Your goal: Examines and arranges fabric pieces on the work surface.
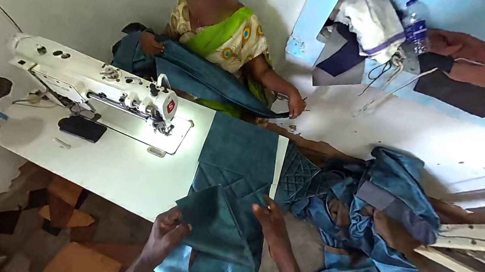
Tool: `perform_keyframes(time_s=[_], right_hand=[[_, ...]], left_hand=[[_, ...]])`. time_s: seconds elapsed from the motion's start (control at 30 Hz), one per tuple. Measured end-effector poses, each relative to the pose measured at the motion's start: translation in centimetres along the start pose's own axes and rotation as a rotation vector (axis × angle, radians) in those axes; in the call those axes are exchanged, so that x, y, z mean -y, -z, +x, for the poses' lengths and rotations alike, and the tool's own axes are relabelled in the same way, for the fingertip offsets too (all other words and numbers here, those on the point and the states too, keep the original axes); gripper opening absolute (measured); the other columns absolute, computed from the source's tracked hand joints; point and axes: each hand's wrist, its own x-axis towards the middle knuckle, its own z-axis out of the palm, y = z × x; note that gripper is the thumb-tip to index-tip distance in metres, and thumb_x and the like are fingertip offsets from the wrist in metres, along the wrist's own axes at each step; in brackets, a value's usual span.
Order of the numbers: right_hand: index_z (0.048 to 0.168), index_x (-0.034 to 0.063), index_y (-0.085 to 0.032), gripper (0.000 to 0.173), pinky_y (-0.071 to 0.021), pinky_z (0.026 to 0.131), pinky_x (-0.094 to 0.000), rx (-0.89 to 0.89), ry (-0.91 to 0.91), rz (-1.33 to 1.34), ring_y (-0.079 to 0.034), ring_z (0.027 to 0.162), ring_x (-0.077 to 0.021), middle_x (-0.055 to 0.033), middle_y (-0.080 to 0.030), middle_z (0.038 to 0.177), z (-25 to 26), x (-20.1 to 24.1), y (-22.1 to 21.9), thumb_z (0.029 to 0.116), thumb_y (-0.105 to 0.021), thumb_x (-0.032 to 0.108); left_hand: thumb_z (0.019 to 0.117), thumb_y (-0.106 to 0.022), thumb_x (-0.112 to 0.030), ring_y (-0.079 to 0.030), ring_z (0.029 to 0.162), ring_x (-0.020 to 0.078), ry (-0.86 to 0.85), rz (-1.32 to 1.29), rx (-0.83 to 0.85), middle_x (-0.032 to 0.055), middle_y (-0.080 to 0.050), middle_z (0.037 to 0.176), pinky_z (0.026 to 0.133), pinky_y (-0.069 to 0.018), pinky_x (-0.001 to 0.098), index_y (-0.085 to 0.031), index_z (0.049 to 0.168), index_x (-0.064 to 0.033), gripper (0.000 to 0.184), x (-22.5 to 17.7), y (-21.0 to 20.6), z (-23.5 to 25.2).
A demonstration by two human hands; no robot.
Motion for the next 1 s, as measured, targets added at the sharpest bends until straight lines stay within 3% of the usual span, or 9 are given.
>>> perform_keyframes(time_s=[0.13,0.23,0.3,0.37,0.43,0.53,0.63,0.83,1.0], right_hand=[[0.125,0.0034,-0.067,0.044,-0.0565,0.092,-0.0478,0.313,-0.162,-0.153,-0.069,0.103,-0.0257,-0.0151,-0.072,0.113,5.2,-0.4,-1.7,0.0907,-0.076,0.030],[0.105,0.0019,-0.072,0.020,-0.0581,0.080,-0.0414,0.254,0.028,-0.010,-0.068,0.087,-0.0197,-0.0110,-0.072,0.096,3.4,1.6,-0.7,0.0935,-0.072,0.018],[0.104,0.0037,-0.071,0.016,-0.0588,0.077,-0.0370,0.072,0.295,0.159,-0.067,0.083,-0.0153,-0.0061,-0.070,0.092,1.5,2.7,1.2,0.0934,-0.069,0.016],[0.102,0.0107,-0.072,0.012,-0.0588,0.078,-0.0320,-0.050,0.509,0.243,-0.066,0.084,-0.0106,0.0008,-0.070,0.093,-0.6,4.3,3.2,0.0920,-0.070,0.017],[0.104,0.0200,-0.074,0.012,-0.0582,0.082,-0.0279,-0.058,0.696,0.212,-0.066,0.090,-0.0075,0.0058,-0.071,0.098,-2.6,5.6,4.1,0.0942,-0.072,0.028],[0.109,0.0244,-0.075,0.015,-0.0580,0.084,-0.0247,-0.012,0.861,0.171,-0.068,0.097,-0.0071,0.0061,-0.073,0.106,-4.1,6.6,4.1,0.0991,-0.067,0.031],[0.110,0.0219,-0.075,0.014,-0.0584,0.085,-0.0252,-0.041,0.850,0.224,-0.068,0.094,-0.0070,0.0050,-0.073,0.103,-4.4,6.7,3.7,0.0994,-0.066,0.028],[0.105,0.0181,-0.075,0.011,-0.0576,0.079,-0.0230,-0.115,0.751,0.376,-0.067,0.087,-0.0061,0.0038,-0.073,0.096,-4.6,5.9,3.2,0.0952,-0.071,0.022],[0.103,0.0181,-0.075,0.011,-0.0571,0.076,-0.0218,-0.145,0.697,0.404,-0.067,0.084,-0.0051,0.0043,-0.072,0.093,-4.7,5.6,2.9,0.0938,-0.071,0.021]], left_hand=[[0.0839,-0.060,0.003,-0.070,0.080,0.0167,0.027,-0.133,0.046,0.0086,-0.072,0.088,0.073,-0.0602,0.0361,-0.069,0.093,-0.0006,0.013,0.2,-0.2,0.0],[0.0838,-0.061,0.003,-0.070,0.086,0.0144,-0.079,-0.062,-0.007,0.0061,-0.074,0.095,0.078,-0.0608,0.0340,-0.072,0.093,-0.0043,0.016,-1.8,0.6,-0.7],[0.0839,-0.063,0.002,-0.070,0.088,0.0119,-0.137,0.009,-0.122,0.0024,-0.074,0.098,0.079,-0.0608,0.0315,-0.074,0.093,-0.0093,0.018,-4.0,1.3,-0.9],[0.0875,-0.064,-0.002,-0.072,0.094,0.0124,-0.234,0.096,-0.163,0.0011,-0.076,0.104,0.085,-0.0614,0.0325,-0.075,0.107,-0.0123,0.024,-5.4,2.3,-0.5],[0.0913,-0.063,-0.004,-0.072,0.100,0.0151,-0.323,0.174,-0.183,0.0018,-0.075,0.111,0.090,-0.0611,0.0355,-0.073,0.116,-0.0124,0.028,-5.9,2.8,0.0],[0.0930,-0.063,-0.005,-0.072,0.098,0.0159,-0.361,0.198,-0.273,0.0020,-0.076,0.107,0.090,-0.0614,0.0360,-0.072,0.114,-0.0094,0.024,-5.8,2.9,1.2],[0.0925,-0.062,-0.003,-0.073,0.094,0.0149,-0.400,0.173,-0.288,0.0021,-0.076,0.104,0.086,-0.0621,0.0335,-0.071,0.114,-0.0081,0.024,-5.8,2.7,2.3],[0.0950,-0.060,-0.005,-0.071,0.104,0.0214,-0.480,0.232,-0.213,0.0076,-0.073,0.117,0.090,-0.0614,0.0384,-0.070,0.122,-0.0074,0.028,-6.8,2.3,2.6],[0.0969,-0.059,-0.009,-0.072,0.101,0.0212,-0.530,0.333,-0.202,0.0084,-0.072,0.120,0.087,-0.0624,0.0375,-0.072,0.112,-0.0096,0.020,-7.0,2.5,2.3]])
